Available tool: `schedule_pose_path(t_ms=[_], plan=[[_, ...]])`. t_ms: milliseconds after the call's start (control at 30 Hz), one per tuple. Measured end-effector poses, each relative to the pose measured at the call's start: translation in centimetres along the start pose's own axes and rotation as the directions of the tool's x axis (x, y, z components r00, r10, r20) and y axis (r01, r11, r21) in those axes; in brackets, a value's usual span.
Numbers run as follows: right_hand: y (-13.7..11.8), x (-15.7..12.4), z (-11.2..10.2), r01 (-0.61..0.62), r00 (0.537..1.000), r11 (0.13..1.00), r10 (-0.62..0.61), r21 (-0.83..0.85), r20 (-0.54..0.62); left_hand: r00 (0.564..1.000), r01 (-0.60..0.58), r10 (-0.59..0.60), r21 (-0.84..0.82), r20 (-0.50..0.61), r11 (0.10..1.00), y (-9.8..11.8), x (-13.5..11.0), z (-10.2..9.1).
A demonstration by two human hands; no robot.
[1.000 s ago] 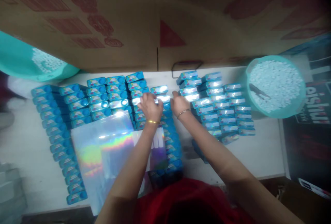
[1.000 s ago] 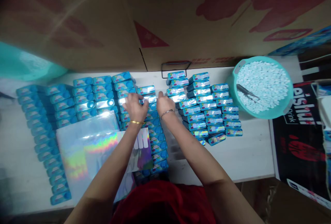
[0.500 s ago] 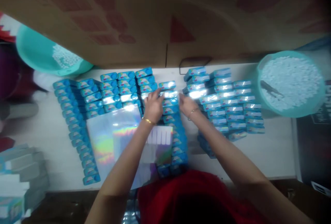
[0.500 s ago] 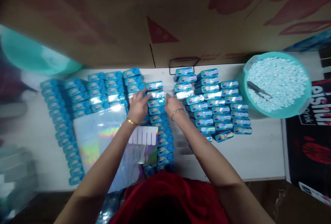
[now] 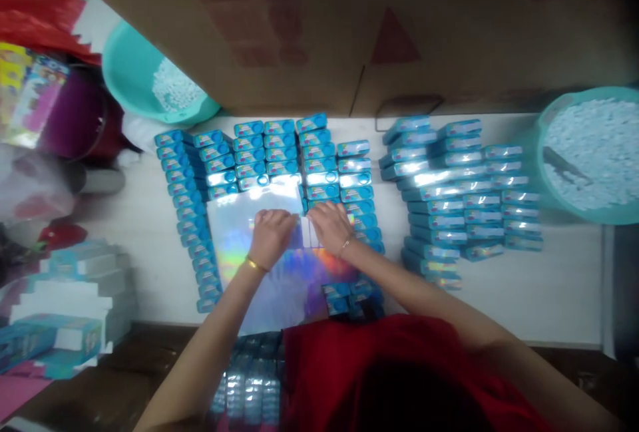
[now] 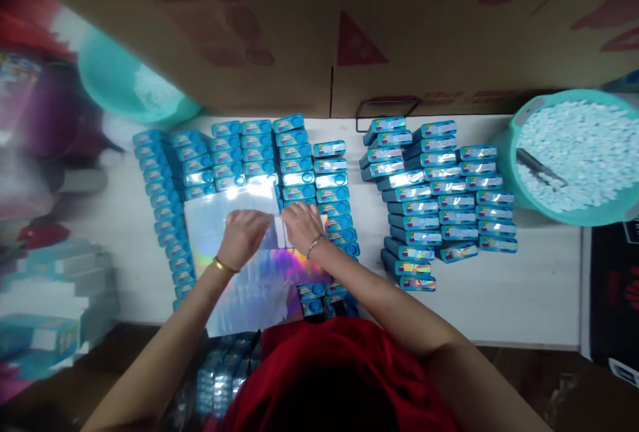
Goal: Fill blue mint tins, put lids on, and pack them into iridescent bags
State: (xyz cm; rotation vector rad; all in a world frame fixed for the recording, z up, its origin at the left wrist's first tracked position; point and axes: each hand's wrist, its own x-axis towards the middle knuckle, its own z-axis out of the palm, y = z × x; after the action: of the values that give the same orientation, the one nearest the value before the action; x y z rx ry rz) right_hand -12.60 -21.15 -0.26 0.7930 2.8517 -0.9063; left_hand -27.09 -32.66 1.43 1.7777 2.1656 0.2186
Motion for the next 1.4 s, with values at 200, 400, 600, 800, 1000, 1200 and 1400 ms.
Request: schedule_pose_path(t_ms=[200,400,600,800,1000,1200,1400], plan=[[0.7,2.4,0.0,0.056,0.998,0.995,-0.053,-0.078,0.043,0.984,-0.039,0.054,0.088,-0.172,0.995,0.3,-1.9,2.8],[2.3,2.2,2.1,0.115,0.992,0.993,-0.114,0.013,-0.051,0.961,-0.037,-0.03,-0.233,-0.275,0.972,4.1,-5.7,0.2],[1.5,0.0,-0.4,0.249,0.942,0.776,-0.055,0.579,-0.331,0.622,0.157,-0.708,-0.832,-0.336,0.532,6.8,-2.8,-3.0],[0.8,-2.9,-3.7,-0.016,0.948,0.599,0.263,0.801,-0.178,0.632,0.109,-0.77,-0.974,-0.087,0.2,7.1,2.0,-0.4],[7.7,-2.5,-6.5,-0.129,0.898,0.774,0.356,0.62,-0.258,0.738,0.118,-0.659,-0.935,-0.144,0.336,9.6,8.3,2.8],[13.4,-0.3,-8.1,-0.372,0.891,0.891,0.421,0.262,-0.167,0.746,0.219,-0.567,-0.675,-0.349,0.704,11.5,13.4,4.9],[13.5,0.9,-7.3,-0.495,0.864,0.869,0.495,0.029,-0.092,0.76,0.349,-0.551,-0.499,-0.344,0.793,11.6,14.3,6.6]])
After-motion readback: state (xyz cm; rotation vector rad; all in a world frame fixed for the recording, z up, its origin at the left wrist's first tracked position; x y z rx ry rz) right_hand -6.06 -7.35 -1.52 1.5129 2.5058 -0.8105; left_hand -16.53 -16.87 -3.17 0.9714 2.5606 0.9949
